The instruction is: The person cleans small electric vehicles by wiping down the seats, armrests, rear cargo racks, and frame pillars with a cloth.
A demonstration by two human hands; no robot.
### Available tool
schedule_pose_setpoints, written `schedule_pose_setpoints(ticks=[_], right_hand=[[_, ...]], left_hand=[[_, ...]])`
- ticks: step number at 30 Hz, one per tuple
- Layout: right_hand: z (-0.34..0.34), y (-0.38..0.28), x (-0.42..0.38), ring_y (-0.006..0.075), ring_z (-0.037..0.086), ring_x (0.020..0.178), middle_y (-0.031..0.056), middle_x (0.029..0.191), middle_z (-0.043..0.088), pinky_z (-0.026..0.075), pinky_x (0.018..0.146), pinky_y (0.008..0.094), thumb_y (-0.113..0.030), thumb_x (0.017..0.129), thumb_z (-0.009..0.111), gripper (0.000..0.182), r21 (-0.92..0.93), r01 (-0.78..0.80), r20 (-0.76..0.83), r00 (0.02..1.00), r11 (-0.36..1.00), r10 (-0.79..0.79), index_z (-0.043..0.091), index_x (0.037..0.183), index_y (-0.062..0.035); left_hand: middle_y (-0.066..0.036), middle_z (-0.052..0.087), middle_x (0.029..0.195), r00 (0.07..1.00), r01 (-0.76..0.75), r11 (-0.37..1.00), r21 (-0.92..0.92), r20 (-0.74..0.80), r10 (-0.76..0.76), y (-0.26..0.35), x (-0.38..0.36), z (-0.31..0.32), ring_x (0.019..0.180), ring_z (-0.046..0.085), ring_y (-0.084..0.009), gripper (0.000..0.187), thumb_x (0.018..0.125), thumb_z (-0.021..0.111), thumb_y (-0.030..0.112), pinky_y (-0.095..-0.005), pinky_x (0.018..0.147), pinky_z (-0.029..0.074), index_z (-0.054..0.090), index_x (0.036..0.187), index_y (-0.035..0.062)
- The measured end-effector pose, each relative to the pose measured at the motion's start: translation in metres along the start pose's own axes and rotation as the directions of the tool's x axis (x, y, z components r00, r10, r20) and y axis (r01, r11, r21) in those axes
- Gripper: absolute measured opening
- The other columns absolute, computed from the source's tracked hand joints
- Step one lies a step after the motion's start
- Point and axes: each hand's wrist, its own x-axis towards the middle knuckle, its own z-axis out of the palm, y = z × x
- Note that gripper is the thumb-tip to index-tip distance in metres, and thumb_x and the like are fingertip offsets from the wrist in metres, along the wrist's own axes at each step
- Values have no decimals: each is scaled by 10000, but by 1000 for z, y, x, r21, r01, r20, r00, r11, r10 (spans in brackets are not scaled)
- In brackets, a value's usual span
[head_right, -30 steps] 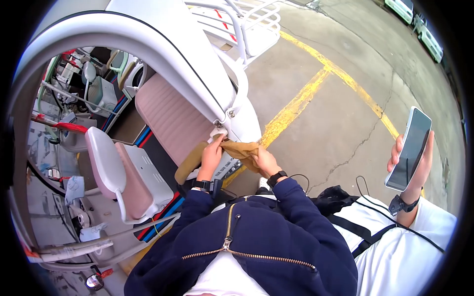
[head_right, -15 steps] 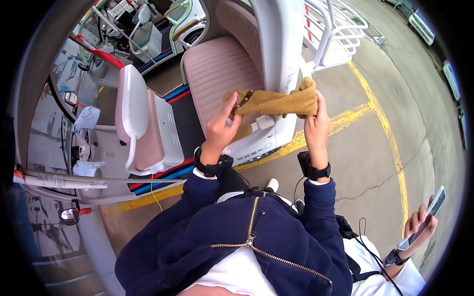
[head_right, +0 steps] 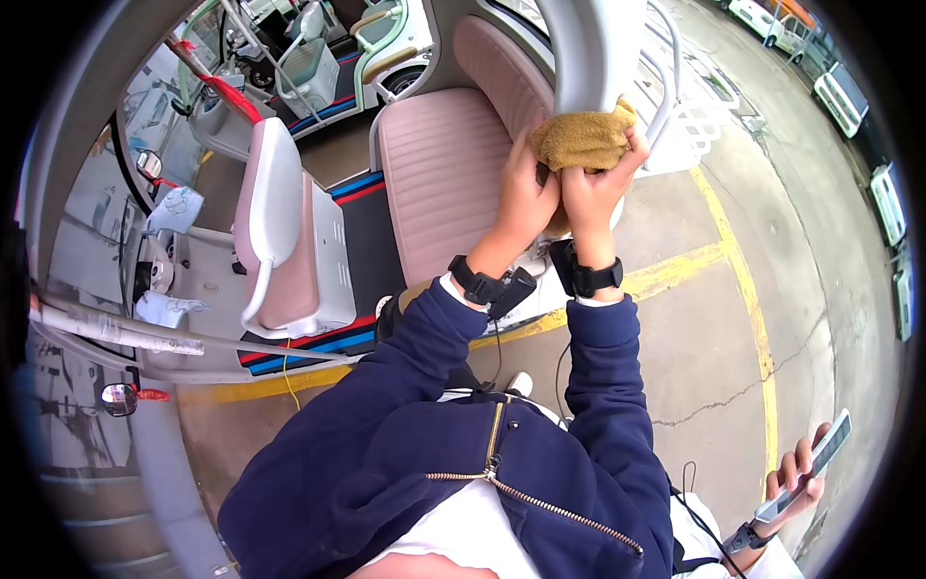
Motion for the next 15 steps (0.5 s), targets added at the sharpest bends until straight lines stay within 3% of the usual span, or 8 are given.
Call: schedule_pose_setpoints(ticks=[2, 4, 7, 8, 10, 12, 14, 15], right_hand=[[-9, 13, -25, 338, 514, 1076, 227, 1160, 491, 384, 974, 404, -86, 705, 702, 635, -93, 56, -11, 998, 994, -57, 370, 1238, 2], [-23, 21, -52, 395, 567, 1013, 252, 1103, 543, 437, 913, 422, -137, 721, 705, 629, -113, -121, 123, 983, 986, 135, 375, 1240, -6], [-42, 30, -90, 451, 601, 951, 243, 1073, 595, 492, 785, 470, -218, 744, 685, 617, -268, -298, 230, 904, 916, 362, 392, 1258, -41], [-48, 35, -105, 451, 601, 951, 243, 1073, 595, 492, 785, 470, -218, 744, 685, 617, -280, -304, 238, 897, 910, 373, 392, 1258, -41], [-58, 40, -132, 458, 583, 950, 248, 1073, 585, 479, 784, 492, -193, 723, 679, 616, -518, -212, 296, 864, 828, 407, 398, 1249, -38], [-62, 41, -146, 470, 556, 947, 267, 1081, 558, 468, 798, 506, -159, 714, 653, 586, -571, -114, 307, 889, 813, 340, 400, 1220, -4], [-67, 42, -157, 482, 552, 957, 281, 1093, 543, 466, 812, 510, -168, 726, 648, 579, -631, -124, 330, 851, 766, 410, 400, 1218, 7], [-73, 42, -165, 482, 552, 957, 281, 1093, 543, 466, 812, 510, -168, 726, 648, 579, -633, -127, 336, 844, 764, 419, 400, 1218, 7]], left_hand=[[-213, 510, 1305, 999, 36, 999, 32, 34, -37, 3, -18, -9, 1207, 521, -350, 598, 816, 521, -62, -379, 993, 419, 390, 1397, -13], [-219, 540, 1251, 984, 150, 981, 126, 76, -160, -16, -42, -10, 1153, 533, -379, 593, 790, 509, -64, -405, 980, 424, 421, 1373, -6], [-184, 573, 1154, 980, 142, 953, 269, 99, -174, -48, -84, -9, 1051, 557, -389, 598, 753, 557, -28, -433, 904, 459, 449, 1340, 6], [-184, 573, 1154, 977, 160, 950, 266, 95, -191, -63, -105, -9, 1051, 557, -389, 598, 753, 557, -28, -433, 904, 459, 449, 1340, 6], [-181, 578, 1141, 910, 207, 866, 454, 235, -341, -91, -146, -11, 1053, 553, -380, 556, 798, 532, 16, -429, 927, 452, 450, 1348, 29], [-168, 566, 1164, 895, 256, 877, 408, 244, -375, -95, -171, -15, 1083, 531, -363, 459, 840, 498, 45, -430, 930, 449, 480, 1297, 9], [-174, 542, 1218, 925, 99, 838, 536, 261, -275, -95, -204, -15, 1144, 489, -373, 377, 835, 519, 32, -449, 935, 442, 519, 1205, -40], [-149, 507, 1268, 899, -55, 740, 670, 356, -254, -93, -215, -16, 1185, 451, -357, 343, 841, 523, 46, -436, 938, 443, 539, 1166, -65]])
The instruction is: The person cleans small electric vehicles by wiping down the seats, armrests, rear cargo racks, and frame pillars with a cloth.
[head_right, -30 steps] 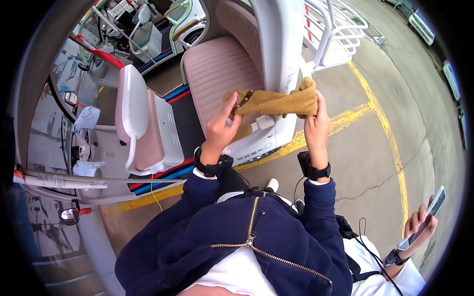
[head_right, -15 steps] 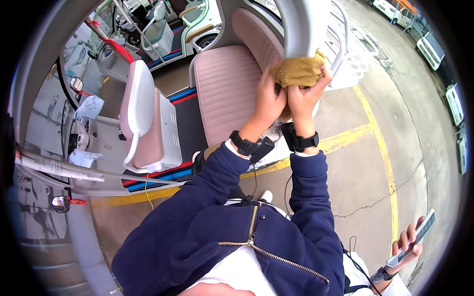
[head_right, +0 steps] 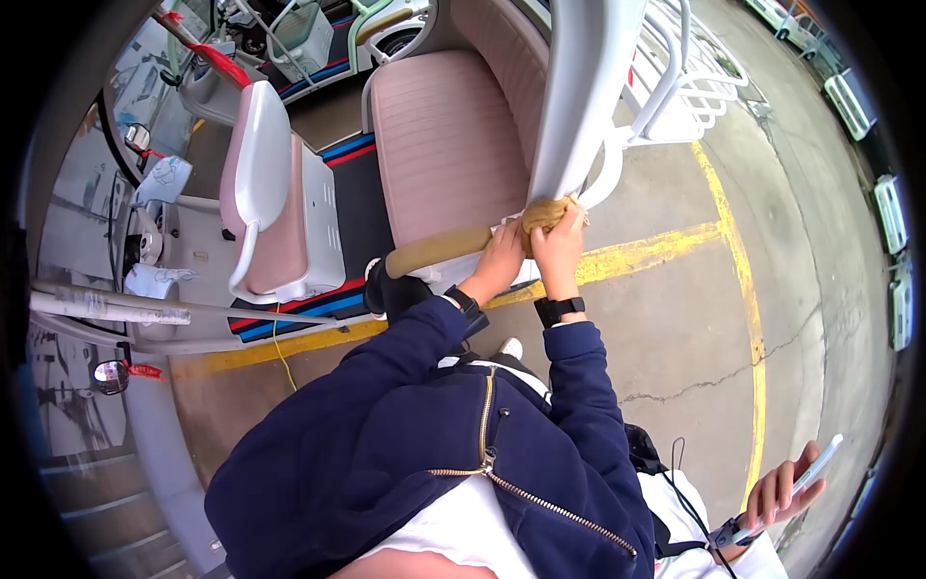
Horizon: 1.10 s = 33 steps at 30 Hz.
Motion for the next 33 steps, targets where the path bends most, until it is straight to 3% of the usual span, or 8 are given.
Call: schedule_pose_setpoints(ticks=[4, 6, 7, 13, 17, 19, 25, 33], right_hand=[[9, 39, -32, 461, 586, 968, 278, 1041, 605, 474, 831, 494, -200, 754, 640, 558, 13, -231, 379, 902, 973, 209, 418, 1218, 17], [1, 65, -43, 426, 621, 967, 267, 994, 645, 487, 840, 463, -246, 758, 664, 532, -25, -342, 685, 678, 939, 265, 474, 1175, 26], [-8, 67, -53, 407, 637, 961, 263, 967, 659, 494, 840, 446, -272, 754, 681, 523, -12, -323, 742, 631, 946, 225, 505, 1146, 28], [-64, -16, -22, 351, 663, 912, 208, 965, 672, 515, 792, 381, -210, 793, 691, 416, 115, -333, 624, 757, 936, 193, 560, 1147, -35], [-32, -73, 12, 361, 638, 939, 197, 1017, 651, 509, 790, 393, -273, 834, 701, 405, 397, 108, 350, 900, 911, -259, 581, 1122, -14], [11, -69, 6, 385, 617, 938, 203, 1029, 630, 501, 788, 412, -369, 828, 705, 464, 173, 123, 599, 775, 977, -203, 585, 1064, 12], [72, -40, -35, 357, 475, 1071, 154, 1161, 512, 400, 944, 440, -371, 790, 705, 435, 129, 437, 280, 845, 890, -455, 575, 962, 7], [82, -44, -31, 350, 530, 1000, 132, 1067, 567, 437, 887, 428, -337, 753, 733, 380, 93, 412, 154, 893, 906, -422, 603, 911, -16]], left_hand=[[-173, 598, 1158, 941, -25, 1000, 15, 339, 18, -6, -35, -6, 1093, 544, -348, 294, 818, 551, 82, -437, 887, 474, 634, 1073, -37], [-197, 669, 975, 627, 525, 851, 7, 673, -392, -24, -47, -13, 939, 627, -357, 235, 771, 583, 117, -447, 819, 503, 701, 938, 0], [-212, 672, 840, 786, 450, 890, -70, 504, -358, -35, -52, -19, 826, 651, -380, 240, 751, 597, 163, -452, 776, 519, 718, 913, 34], [-179, 666, 1074, 904, 394, 808, -437, 341, -257, -29, -32, -143, 947, 641, -329, 283, 782, 596, 59, -363, 846, 505, 676, 1043, -16], [-137, 627, 1132, 912, 410, 907, -94, 18, -410, -18, -24, -195, 1017, 619, -324, 393, 809, 648, 104, -369, 857, 496, 597, 1191, 32], [-147, 607, 1159, 925, 379, 925, -12, 42, -378, -45, -42, -161, 1056, 593, -335, 455, 792, 703, 194, -377, 871, 484, 582, 1194, 19], [-163, 359, 1442, 939, 300, 891, 339, 58, -338, -58, -82, -83, 1166, 404, -401, 877, 750, 697, 541, -519, 1019, 314, 409, 1339, -42], [-123, 537, 968, 896, 315, 892, 325, 207, -393, -76, -25, -100, 999, 494, -333, 842, 571, 739, 680, -479, 887, 369, 606, 1031, -12]])
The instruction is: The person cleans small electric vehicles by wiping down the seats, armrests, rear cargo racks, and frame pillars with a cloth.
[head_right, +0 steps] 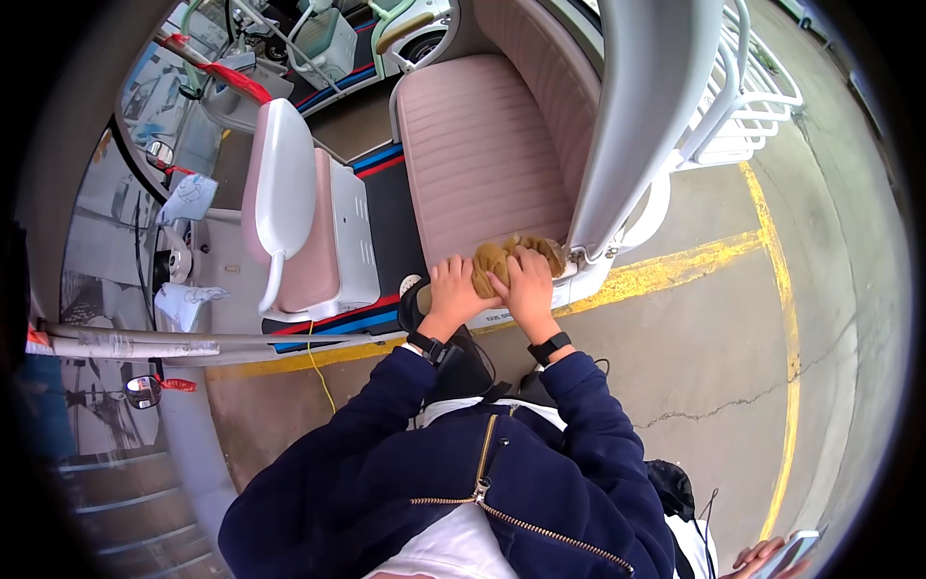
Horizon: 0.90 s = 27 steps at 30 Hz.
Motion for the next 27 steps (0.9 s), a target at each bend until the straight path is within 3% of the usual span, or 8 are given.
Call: schedule_pose_setpoints(ticks=[1, 5, 8, 10, 18, 21, 23, 27], right_hand=[[-1, -1, 1, 345, 538, 972, 128, 1052, 576, 441, 871, 424, -333, 754, 729, 370, 4, 2, 39, 999, 1000, -2, 609, 906, -19], [-2, 3, 16, 329, 565, 882, 109, 972, 611, 451, 804, 414, -328, 758, 707, 326, 36, -1, 127, 992, 999, -3, 635, 873, -31], [8, 5, 31, 330, 596, 822, 107, 887, 642, 464, 743, 422, -339, 781, 668, 304, 6, -89, 265, 961, 996, 84, 654, 882, -53], [17, 7, 39, 341, 611, 779, 124, 837, 653, 470, 715, 438, -357, 809, 629, 299, -5, -221, 347, 914, 975, 209, 656, 874, -67], [12, 10, 36, 356, 607, 764, 142, 796, 646, 467, 706, 444, -359, 841, 606, 294, 8, -206, 377, 907, 979, 188, 663, 869, -72], [4, 3, 24, 355, 602, 801, 143, 855, 650, 473, 726, 431, -328, 868, 627, 286, 103, -161, 201, 970, 982, 138, 651, 865, -44], [2, 0, 13, 357, 601, 844, 147, 904, 650, 477, 758, 425, -312, 858, 646, 283, 104, -123, 119, 987, 987, 110, 647, 873, -30], [-12, -6, -4, 362, 592, 963, 154, 1033, 639, 478, 851, 412, -266, 834, 691, 293, 106, -79, 50, 996, 991, 74, 629, 897, 13]], left_hand=[[-108, 547, 926, 994, -73, 997, 24, -78, 75, -7, 6, 6, 925, 530, -300, 856, 512, 756, 687, -429, 818, 392, 626, 997, -6], [-135, 595, 895, 993, -116, 993, -32, -11, 116, -18, 18, 10, 854, 586, -332, 804, 568, 741, 665, -437, 759, 445, 628, 1013, 6], [-159, 652, 877, 986, -66, 967, -246, 134, 101, -28, 34, 14, 807, 628, -374, 793, 593, 707, 704, -461, 718, 488, 649, 994, 21], [-184, 683, 922, 911, 95, 932, -349, 408, 59, -23, 42, -5, 839, 645, -402, 728, 646, 697, 664, -477, 725, 513, 651, 998, 28], [-179, 680, 992, 920, 92, 889, -449, 379, 96, -21, 39, -7, 908, 646, -373, 703, 676, 690, 636, -452, 759, 509, 634, 1049, 42], [-183, 665, 958, 978, 63, 933, -354, 207, 12, -17, 20, 0, 893, 627, -386, 665, 716, 698, 596, -471, 787, 487, 637, 1082, 44], [-142, 623, 990, 994, -10, 985, -171, -110, -9, -13, 2, 8, 931, 583, -352, 591, 766, 685, 543, -463, 830, 453, 633, 1096, 55], [-111, 568, 1028, 967, 14, 980, -197, -247, -63, -5, -17, 20, 975, 522, -325, 524, 811, 676, 470, -452, 859, 426, 625, 1125, 54]])
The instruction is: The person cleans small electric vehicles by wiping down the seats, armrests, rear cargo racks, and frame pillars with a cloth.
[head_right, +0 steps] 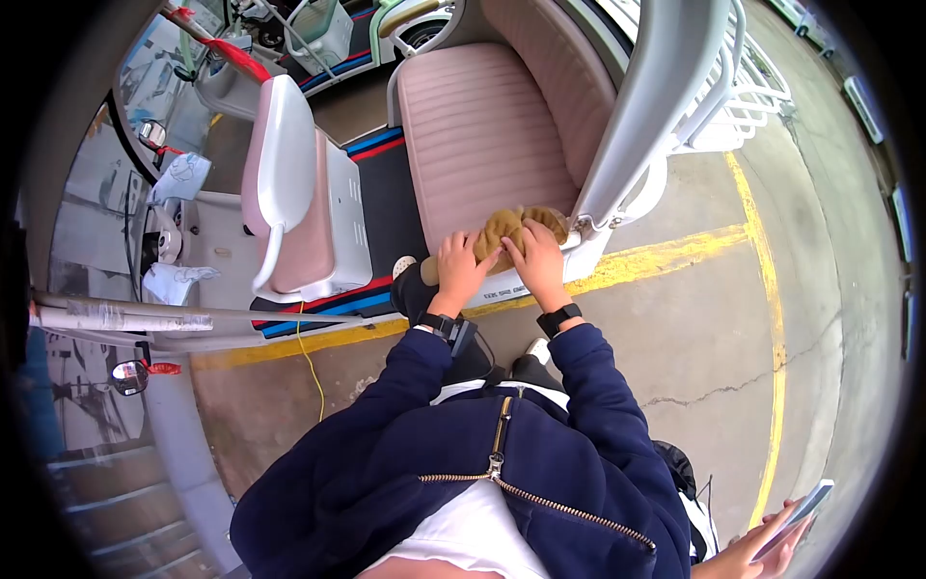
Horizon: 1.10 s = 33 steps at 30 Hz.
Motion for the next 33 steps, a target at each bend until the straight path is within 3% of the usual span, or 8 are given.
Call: schedule_pose_setpoints(ticks=[3, 10, 16, 19, 21, 27, 31, 33], right_hand=[[-19, 2, -13, 359, 583, 975, 155, 1005, 630, 480, 829, 417, -214, 777, 733, 282, 80, 23, 28, 999, 997, -25, 610, 886, 15], [-92, 33, -108, 334, 639, 744, 132, 802, 630, 504, 609, 378, -109, 705, 727, 228, -14, -36, 336, 941, 999, 38, 627, 905, -61], [-147, 58, -89, 334, 676, 746, 191, 849, 671, 529, 648, 351, -59, 749, 699, 313, 137, -358, 27, 934, 924, 357, 647, 1058, -81], [-189, 44, -54, 283, 687, 860, 145, 1003, 687, 537, 715, 324, 38, 736, 650, 448, 71, -149, -98, 983, 986, 156, 653, 1156, -118], [-208, 31, -22, 243, 668, 886, 112, 1017, 676, 534, 733, 314, 83, 733, 614, 477, 65, -29, -245, 969, 997, 44, 649, 1172, -99], [-240, -44, 108, 367, 538, 1205, 232, 1301, 533, 420, 1004, 408, 18, 730, 690, 489, 105, 410, -630, 732, 906, -258, 606, 1210, -31], [-209, -47, 173, 356, 488, 1020, 151, 1055, 481, 402, 917, 443, -76, 641, 794, 435, 88, 494, -712, 638, 865, -292, 518, 978, -80], [-195, -34, 171, 329, 470, 921, 130, 956, 442, 411, 847, 431, -143, 599, 839, 471, 17, 512, -711, 610, 859, -350, 479, 900, -103]], left_hand=[[-106, 557, 1033, 996, -54, 998, -32, -70, 51, -4, -3, 0, 1001, 509, -319, 466, 799, 711, 347, -446, 858, 431, 616, 1153, 60], [-36, 539, 927, 907, -347, 917, -198, 176, 382, -9, 2, -26, 953, 499, -277, 468, 642, 725, 91, -402, 838, 435, 677, 1098, 184], [-54, 607, 969, 880, -209, 876, -434, 307, 362, 60, -5, -29, 943, 545, -291, 461, 693, 689, 79, -400, 845, 448, 654, 1147, 152], [-74, 623, 1068, 883, -252, 833, -492, 234, 406, 98, 22, -56, 990, 577, -313, 493, 715, 672, 54, -404, 869, 466, 626, 1197, 148], [-84, 607, 1135, 900, -390, 758, -523, -44, 434, 128, 52, -87, 1035, 568, -308, 490, 725, 674, 47, -411, 875, 474, 612, 1206, 117], [-198, 520, 1315, 748, -657, 421, -625, -612, 258, 218, 153, -140, 1199, 522, -335, 663, 823, 545, -39, -370, 1028, 388, 341, 1448, 44], [-216, 500, 1333, 789, -615, 409, -674, -520, 328, 233, 176, -120, 1236, 506, -335, 702, 828, 552, -18, -361, 1027, 389, 281, 1473, 32], [-217, 502, 1334, 905, -415, 468, -780, -302, 299, 223, 167, -119, 1235, 511, -336, 738, 805, 593, 9, -362, 1019, 397, 279, 1473, 28]])
